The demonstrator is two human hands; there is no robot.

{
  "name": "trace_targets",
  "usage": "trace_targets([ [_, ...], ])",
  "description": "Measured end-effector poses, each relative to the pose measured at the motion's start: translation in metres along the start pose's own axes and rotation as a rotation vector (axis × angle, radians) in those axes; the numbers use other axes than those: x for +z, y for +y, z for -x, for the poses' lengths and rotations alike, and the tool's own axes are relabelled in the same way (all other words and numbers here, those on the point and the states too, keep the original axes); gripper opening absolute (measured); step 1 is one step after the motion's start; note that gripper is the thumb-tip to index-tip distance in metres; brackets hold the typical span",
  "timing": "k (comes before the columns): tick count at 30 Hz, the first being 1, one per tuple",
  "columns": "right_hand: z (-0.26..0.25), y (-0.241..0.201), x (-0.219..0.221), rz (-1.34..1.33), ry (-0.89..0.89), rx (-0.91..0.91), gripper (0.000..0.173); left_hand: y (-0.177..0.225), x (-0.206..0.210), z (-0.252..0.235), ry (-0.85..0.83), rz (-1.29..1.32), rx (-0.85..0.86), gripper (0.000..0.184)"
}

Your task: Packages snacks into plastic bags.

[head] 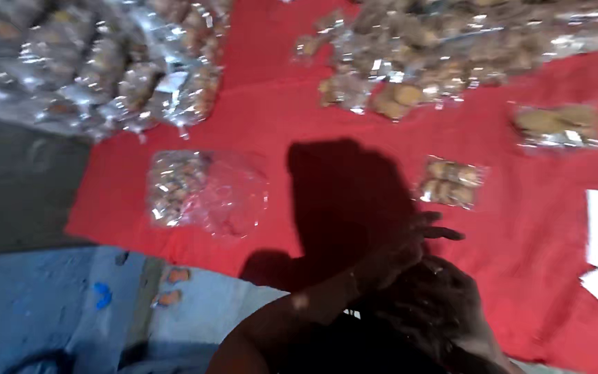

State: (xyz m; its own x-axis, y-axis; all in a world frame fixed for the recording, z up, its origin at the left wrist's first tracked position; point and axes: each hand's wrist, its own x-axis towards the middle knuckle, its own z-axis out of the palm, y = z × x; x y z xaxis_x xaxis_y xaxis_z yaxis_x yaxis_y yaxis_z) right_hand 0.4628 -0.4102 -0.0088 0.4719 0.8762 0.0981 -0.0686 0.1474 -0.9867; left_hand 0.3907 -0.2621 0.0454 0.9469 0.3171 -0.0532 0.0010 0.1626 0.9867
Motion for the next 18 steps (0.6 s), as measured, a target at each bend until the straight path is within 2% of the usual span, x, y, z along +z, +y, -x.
trace_targets([
  [1, -0.001, 0.006, 0.011, -0.038, -0.026, 0.099, 0.034, 0.006, -0.012, 0.018, 0.073, -0.105, 0.038, 0.075],
  [2, -0.005, 0.016, 0.021, -0.003, -0.068, 0.122, 0.03, 0.011, -0.025, 0.038, 0.207, -0.268, 0.079, 0.051],
  [3, -0.011, 0.026, 0.027, 0.082, -0.15, 0.058, 0.038, 0.015, -0.042, 0.06, 0.38, -0.511, 0.142, 0.033],
  [5, -0.038, 0.018, 0.043, 0.208, -0.306, -0.043, 0.069, 0.029, -0.09, 0.106, 0.658, -1.12, 0.167, 0.019],
  [6, -0.049, 0.012, 0.053, 0.178, -0.371, -0.01, 0.08, 0.04, -0.115, 0.13, 0.736, -1.357, 0.077, 0.018],
  [7, -0.063, 0.008, 0.065, 0.093, -0.427, 0.07, 0.082, 0.05, -0.139, 0.149, 0.792, -1.49, -0.069, 0.023],
  [8, -0.077, 0.006, 0.084, -0.045, -0.438, 0.199, 0.07, 0.057, -0.16, 0.164, 0.836, -1.533, -0.251, 0.029],
  [9, -0.096, 0.008, 0.109, -0.234, -0.459, 0.332, 0.053, 0.059, -0.178, 0.175, 0.879, -1.508, -0.394, 0.026],
  [10, -0.116, 0.011, 0.138, -0.422, -0.525, 0.423, 0.045, 0.059, -0.195, 0.184, 0.913, -1.424, -0.465, 0.024],
  [11, -0.138, 0.011, 0.171, -0.534, -0.626, 0.466, 0.047, 0.06, -0.206, 0.192, 0.961, -1.302, -0.466, 0.027],
  [13, -0.175, 0.015, 0.24, -0.582, -0.716, 0.462, 0.055, 0.066, -0.213, 0.204, 1.071, -1.112, -0.234, 0.037],
  [14, -0.188, 0.018, 0.269, -0.535, -0.718, 0.439, 0.052, 0.07, -0.209, 0.208, 1.1, -1.124, -0.114, 0.041],
  [16, -0.203, 0.011, 0.315, -0.205, -0.676, 0.429, 0.032, 0.069, -0.201, 0.217, 1.11, -1.243, 0.078, 0.045],
  [17, -0.207, 0.009, 0.333, 0.039, -0.701, 0.391, 0.032, 0.067, -0.197, 0.221, 1.083, -1.277, 0.148, 0.042],
  [18, -0.208, 0.015, 0.348, 0.192, -0.756, 0.315, 0.042, 0.065, -0.194, 0.222, 1.051, -1.306, 0.21, 0.035],
])
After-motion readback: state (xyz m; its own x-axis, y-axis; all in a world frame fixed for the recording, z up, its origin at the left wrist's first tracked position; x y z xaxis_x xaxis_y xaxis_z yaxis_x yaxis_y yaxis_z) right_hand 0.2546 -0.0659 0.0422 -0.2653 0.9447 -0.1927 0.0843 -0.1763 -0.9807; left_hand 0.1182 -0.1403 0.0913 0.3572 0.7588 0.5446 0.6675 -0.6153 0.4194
